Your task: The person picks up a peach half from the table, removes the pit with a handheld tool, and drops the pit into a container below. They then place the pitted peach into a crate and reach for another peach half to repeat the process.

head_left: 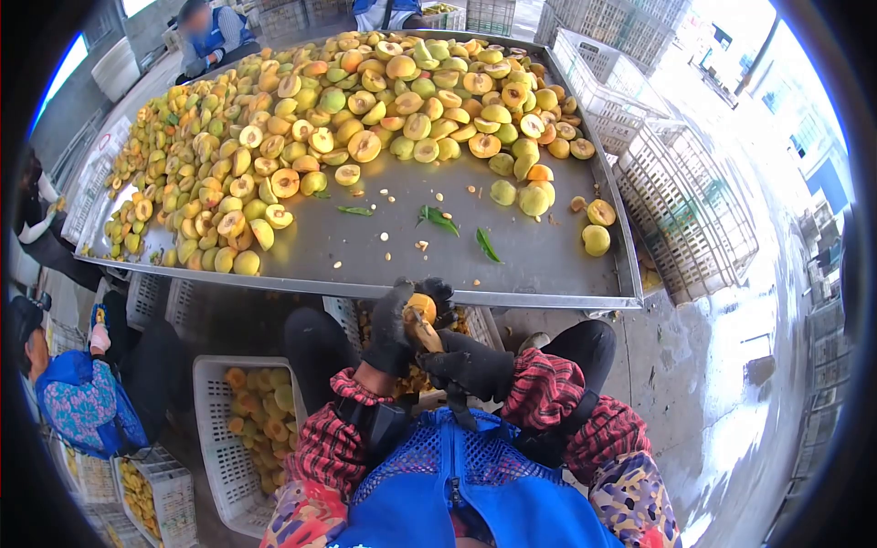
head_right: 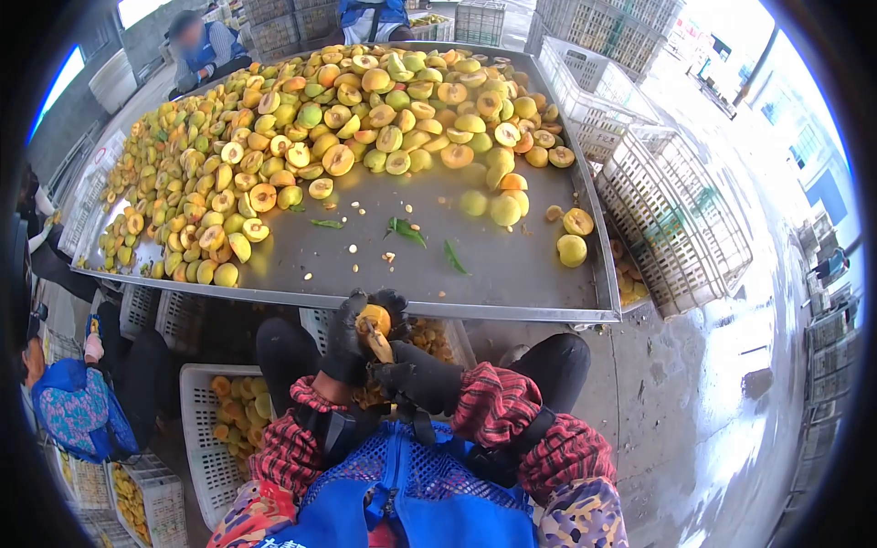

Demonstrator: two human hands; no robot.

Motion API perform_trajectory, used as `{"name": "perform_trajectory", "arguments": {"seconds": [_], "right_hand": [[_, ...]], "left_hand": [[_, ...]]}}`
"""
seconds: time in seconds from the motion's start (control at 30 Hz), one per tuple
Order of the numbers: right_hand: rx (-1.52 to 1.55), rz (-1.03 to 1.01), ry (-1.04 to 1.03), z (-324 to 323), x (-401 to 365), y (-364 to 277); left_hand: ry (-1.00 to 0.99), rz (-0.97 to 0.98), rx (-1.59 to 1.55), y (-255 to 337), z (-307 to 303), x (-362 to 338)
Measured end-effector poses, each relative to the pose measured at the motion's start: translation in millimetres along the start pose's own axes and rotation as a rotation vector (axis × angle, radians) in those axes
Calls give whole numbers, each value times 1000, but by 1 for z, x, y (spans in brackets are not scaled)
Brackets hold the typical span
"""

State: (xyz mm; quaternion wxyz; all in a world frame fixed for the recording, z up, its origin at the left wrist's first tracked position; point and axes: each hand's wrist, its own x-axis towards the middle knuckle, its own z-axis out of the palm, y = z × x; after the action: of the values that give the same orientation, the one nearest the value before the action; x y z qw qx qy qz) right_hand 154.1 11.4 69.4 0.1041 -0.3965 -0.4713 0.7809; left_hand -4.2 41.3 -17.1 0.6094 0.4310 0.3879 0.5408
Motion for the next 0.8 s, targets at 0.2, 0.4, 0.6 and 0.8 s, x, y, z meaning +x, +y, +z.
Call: {"name": "perform_trajectory", "arguments": {"seconds": [0.2,0.4,0.6,0.8], "right_hand": [[191,-11,-60,-4,8,17],[366,-2,-118,2,-2,8],[392,-53,-48,10,1,18],[375,-60,-18,14,1,18]], "left_hand": [[14,61,207,8,-1,-10],[54,-92,-213,27,19,-10],[218,80,-112,10,19,-9],[257,535,762,-29,-8,-5]]}}
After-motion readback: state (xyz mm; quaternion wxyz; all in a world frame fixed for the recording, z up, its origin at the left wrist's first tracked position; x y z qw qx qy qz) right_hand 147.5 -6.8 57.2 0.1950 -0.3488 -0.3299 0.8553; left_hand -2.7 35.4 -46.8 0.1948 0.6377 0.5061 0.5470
